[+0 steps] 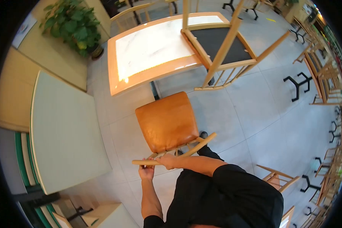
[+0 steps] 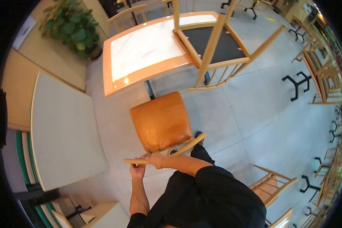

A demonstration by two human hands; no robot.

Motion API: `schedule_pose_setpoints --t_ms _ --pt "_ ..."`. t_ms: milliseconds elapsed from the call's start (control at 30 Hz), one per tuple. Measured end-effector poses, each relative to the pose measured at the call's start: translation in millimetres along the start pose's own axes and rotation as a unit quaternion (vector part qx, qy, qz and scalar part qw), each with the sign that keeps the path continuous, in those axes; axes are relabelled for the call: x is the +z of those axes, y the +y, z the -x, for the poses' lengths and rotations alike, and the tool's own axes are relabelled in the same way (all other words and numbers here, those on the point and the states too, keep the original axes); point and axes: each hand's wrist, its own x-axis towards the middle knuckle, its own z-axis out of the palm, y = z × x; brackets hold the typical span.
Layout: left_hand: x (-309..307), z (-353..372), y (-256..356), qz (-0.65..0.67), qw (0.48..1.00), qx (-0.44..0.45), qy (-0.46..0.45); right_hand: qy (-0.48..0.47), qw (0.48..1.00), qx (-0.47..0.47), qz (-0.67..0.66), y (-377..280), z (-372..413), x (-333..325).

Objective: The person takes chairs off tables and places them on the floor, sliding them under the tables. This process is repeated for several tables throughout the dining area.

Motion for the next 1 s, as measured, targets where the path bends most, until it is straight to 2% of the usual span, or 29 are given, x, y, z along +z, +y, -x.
schedule_pose_setpoints --t_ms 67,167,233,300,367,400,433,467,533,600,667,700,733,767,800,833,933,967,1000 --pt "3.2 8.4 -0.8 0.026 0.999 0.003 0.033 0.006 1.0 0.017 0.0 3.2 8.8 -6.8" --pt "-13.7 13.1 -9.8 -0.025 0.998 0.031 0.048 0.001 0.997 0.035 -0.069 11.9 37.8 -21.4" --pt "-25.1 22.1 -16.1 -0.074 0.993 0.047 0.074 0.121 0.98 0.032 -0.155 38.4 60.5 -32.6" --pt "-32.0 35.4 -26.9 -0.145 0.982 0.062 0.102 0.107 0.963 0.08 -0.233 85.4 79.5 -48.9" --pt "-35.9 49.0 -39.9 -0.185 0.971 0.089 0.122 0.335 0.889 0.085 -0.301 136.4 122.8 -54.1" --pt "-33.6 54.8 -45.3 -0.197 0.965 0.112 0.129 0.357 0.827 0.115 -0.419 158.9 151.0 -63.9" --pt "-27.8 58.9 -50.3 -0.223 0.95 0.178 0.129 0.372 0.75 0.139 -0.529 182.4 182.7 -72.2" --pt "-18.6 62.5 -56.5 -0.246 0.929 0.244 0.129 0.426 0.713 0.162 -0.532 214.7 211.9 -68.1" --pt "53.5 91.8 -85.3 -0.296 0.862 0.375 0.17 0.504 0.623 0.23 -0.552 277.9 276.5 -47.5" --pt "101.4 98.2 -110.9 -0.393 0.772 0.492 0.087 0.524 0.518 0.336 -0.587 326.7 349.5 -19.6" --pt "179.8 99.9 -159.9 -0.384 0.779 0.495 0.034 0.486 0.462 0.473 -0.571 369.4 423.2 38.0" --pt "219.0 96.4 -189.3 -0.422 0.77 0.477 -0.026 0.503 0.426 0.49 -0.571 372.1 460.6 58.4" --pt "255.8 93.6 -219.3 -0.458 0.759 0.455 -0.083 0.488 0.528 0.528 -0.453 402.8 490.9 119.1" --pt "286.5 87.1 -247.8 -0.485 0.746 0.431 -0.152 0.478 0.483 0.518 -0.52 404.1 528.3 145.4" --pt "316.4 81.2 -279.5 -0.494 0.754 0.396 -0.172 0.468 0.383 0.557 -0.57 393.6 557.6 154.1" --pt "341.0 70.1 -304.6 -0.542 0.724 0.376 -0.203 0.47 0.383 0.557 -0.568 393.2 581.7 175.2" --pt "419.5 57.9 -386.9 -0.553 0.696 0.332 -0.316 0.521 0.266 0.447 -0.677 387.5 641.3 252.6" --pt "441.9 48.0 -408.2 -0.564 0.684 0.314 -0.338 0.522 0.266 0.446 -0.676 381.2 645.5 264.4" --pt "464.1 38.6 -428.5 -0.581 0.66 0.319 -0.353 0.536 0.212 0.387 -0.72 372.5 652.5 273.7"
